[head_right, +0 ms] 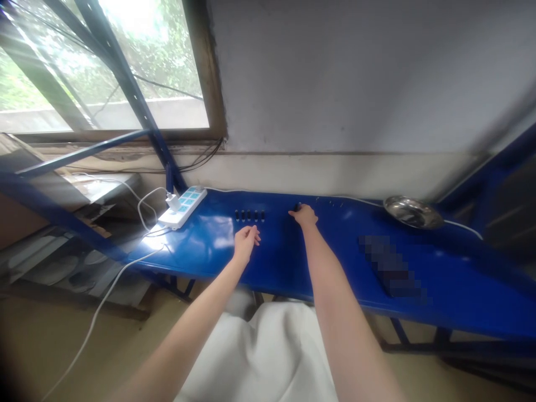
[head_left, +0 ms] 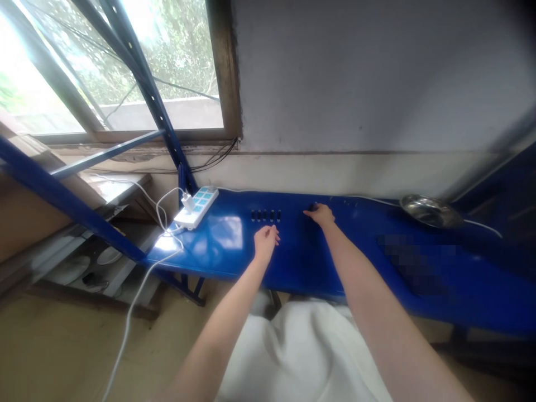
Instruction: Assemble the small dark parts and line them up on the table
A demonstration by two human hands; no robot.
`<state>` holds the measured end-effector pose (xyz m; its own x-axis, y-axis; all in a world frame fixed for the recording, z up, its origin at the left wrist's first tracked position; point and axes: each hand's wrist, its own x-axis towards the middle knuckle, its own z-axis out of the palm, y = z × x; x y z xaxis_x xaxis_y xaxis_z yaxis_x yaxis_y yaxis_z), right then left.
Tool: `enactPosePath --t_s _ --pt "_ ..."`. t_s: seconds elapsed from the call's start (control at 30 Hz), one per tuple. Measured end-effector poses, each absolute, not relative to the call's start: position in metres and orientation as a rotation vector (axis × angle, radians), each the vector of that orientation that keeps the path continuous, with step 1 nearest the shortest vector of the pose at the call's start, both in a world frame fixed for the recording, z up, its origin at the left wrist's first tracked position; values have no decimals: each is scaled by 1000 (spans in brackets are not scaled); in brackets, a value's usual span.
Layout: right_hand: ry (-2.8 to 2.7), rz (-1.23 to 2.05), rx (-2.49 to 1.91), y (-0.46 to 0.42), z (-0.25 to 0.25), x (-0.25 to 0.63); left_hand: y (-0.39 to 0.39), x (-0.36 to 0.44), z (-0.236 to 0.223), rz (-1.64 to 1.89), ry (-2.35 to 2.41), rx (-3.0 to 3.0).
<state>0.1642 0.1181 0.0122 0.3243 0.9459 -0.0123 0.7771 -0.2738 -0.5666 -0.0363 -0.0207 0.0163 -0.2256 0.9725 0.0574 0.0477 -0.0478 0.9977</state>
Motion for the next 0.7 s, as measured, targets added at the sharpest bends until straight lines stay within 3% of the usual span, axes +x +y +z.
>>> enactPosePath --t_s 0.3,0.53,0.7 --pt "-1552 352 -1914 85 19 141 -26 -34 19 1341 1387 1307" --pt "-1481 354 -1597 26 25 124 -35 -22 19 1339 1329 1883" --pt "-1561 124 -1579 2 14 114 -36 -18 20 1198 1385 2254"
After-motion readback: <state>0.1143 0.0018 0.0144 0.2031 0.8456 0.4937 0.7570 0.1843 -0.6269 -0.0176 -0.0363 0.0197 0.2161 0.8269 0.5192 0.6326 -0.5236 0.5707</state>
